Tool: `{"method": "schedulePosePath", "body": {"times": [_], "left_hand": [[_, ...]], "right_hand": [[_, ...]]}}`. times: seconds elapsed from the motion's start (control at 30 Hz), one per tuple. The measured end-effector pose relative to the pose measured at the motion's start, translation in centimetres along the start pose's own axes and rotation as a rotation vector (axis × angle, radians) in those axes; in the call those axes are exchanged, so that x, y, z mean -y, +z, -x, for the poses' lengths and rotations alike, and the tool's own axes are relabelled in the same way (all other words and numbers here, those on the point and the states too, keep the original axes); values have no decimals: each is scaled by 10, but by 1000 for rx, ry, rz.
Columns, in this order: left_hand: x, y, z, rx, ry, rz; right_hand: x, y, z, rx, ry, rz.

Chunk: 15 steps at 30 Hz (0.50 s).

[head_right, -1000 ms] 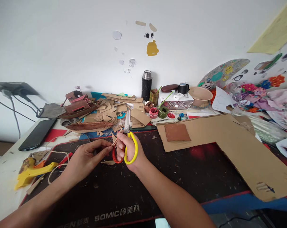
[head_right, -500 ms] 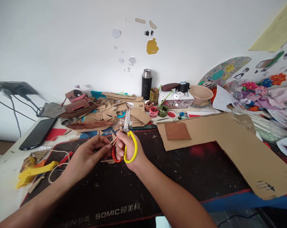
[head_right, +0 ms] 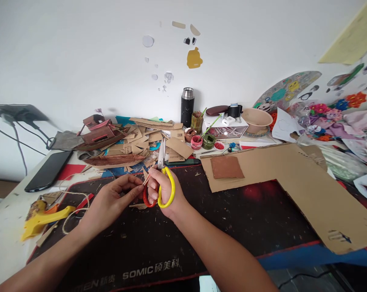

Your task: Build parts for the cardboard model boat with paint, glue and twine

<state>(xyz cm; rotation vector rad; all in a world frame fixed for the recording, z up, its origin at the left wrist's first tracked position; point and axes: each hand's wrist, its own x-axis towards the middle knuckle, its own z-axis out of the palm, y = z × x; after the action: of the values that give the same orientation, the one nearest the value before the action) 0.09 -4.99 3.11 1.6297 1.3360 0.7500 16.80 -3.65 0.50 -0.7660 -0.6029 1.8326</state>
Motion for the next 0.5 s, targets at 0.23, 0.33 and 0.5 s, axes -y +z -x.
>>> {"method": "schedulePosePath", "body": {"times": [0.23, 0.33, 0.5], "left_hand": [[1, 1, -1, 5, 8, -28], [3, 3, -2, -5, 20, -49], [7, 5, -2, -7, 26, -20]], "right_hand": [[-1, 0, -1, -17, -6, -18], [-2, 0, -1, -12, -7, -13], [-3, -1, -1, -20, -4, -14]]}}
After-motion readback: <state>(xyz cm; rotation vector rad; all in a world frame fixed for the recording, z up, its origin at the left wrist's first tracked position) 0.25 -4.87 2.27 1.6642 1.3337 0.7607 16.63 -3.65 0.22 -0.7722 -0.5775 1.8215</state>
